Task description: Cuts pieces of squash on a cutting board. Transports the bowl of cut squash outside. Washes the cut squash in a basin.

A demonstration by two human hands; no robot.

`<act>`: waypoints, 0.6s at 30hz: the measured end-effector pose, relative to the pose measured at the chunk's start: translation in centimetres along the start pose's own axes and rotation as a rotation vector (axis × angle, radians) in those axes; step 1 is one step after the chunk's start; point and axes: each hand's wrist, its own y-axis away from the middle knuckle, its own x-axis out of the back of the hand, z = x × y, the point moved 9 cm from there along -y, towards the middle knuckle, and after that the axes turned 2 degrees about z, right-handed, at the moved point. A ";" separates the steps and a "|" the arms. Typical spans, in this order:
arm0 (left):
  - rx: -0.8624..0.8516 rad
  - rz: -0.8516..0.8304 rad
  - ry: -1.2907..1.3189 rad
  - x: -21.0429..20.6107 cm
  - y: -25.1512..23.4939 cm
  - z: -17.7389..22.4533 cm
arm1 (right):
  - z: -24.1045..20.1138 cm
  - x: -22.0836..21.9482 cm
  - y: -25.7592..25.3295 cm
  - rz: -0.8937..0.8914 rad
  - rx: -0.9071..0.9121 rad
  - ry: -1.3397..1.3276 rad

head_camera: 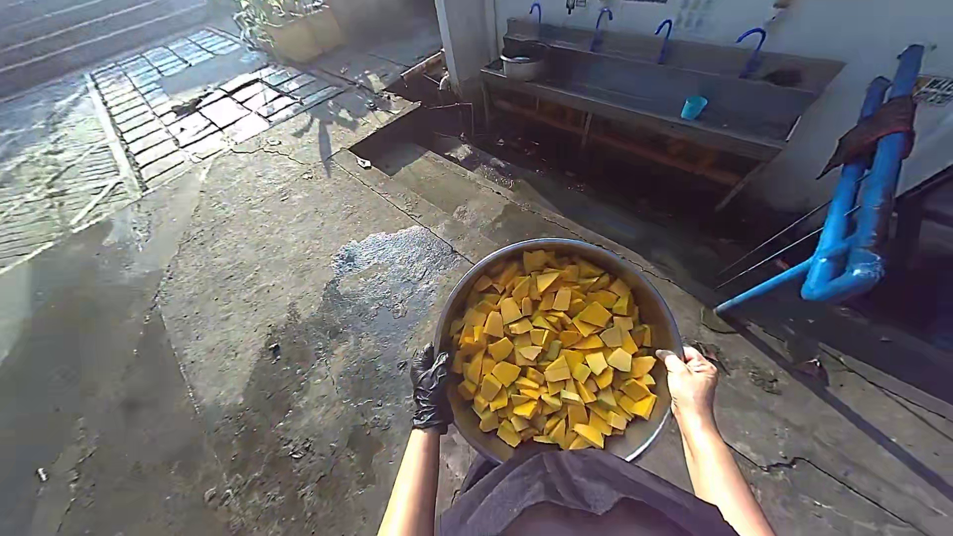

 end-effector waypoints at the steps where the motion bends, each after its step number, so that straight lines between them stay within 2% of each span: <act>1: -0.008 -0.027 0.003 -2.3 -3.3 0.0 | -0.4 -1.8 -2.2 0.021 -0.002 -0.011; 4: -0.009 -0.141 -0.001 -9.2 -12.1 0.4 | -2.3 -5.7 -8.5 0.069 -0.045 -0.036; 9: 0.061 -0.238 -0.113 -20.4 -21.7 1.5 | -3.8 -9.5 -18.0 0.137 -0.196 0.072; 13: 0.064 -0.176 -0.207 -26.9 -29.6 -0.5 | -6.1 -16.3 -27.8 0.007 -0.289 0.189; 18: -0.009 -0.038 -0.331 -33.1 -36.9 0.5 | -8.3 -26.2 -41.1 -0.183 -0.204 0.091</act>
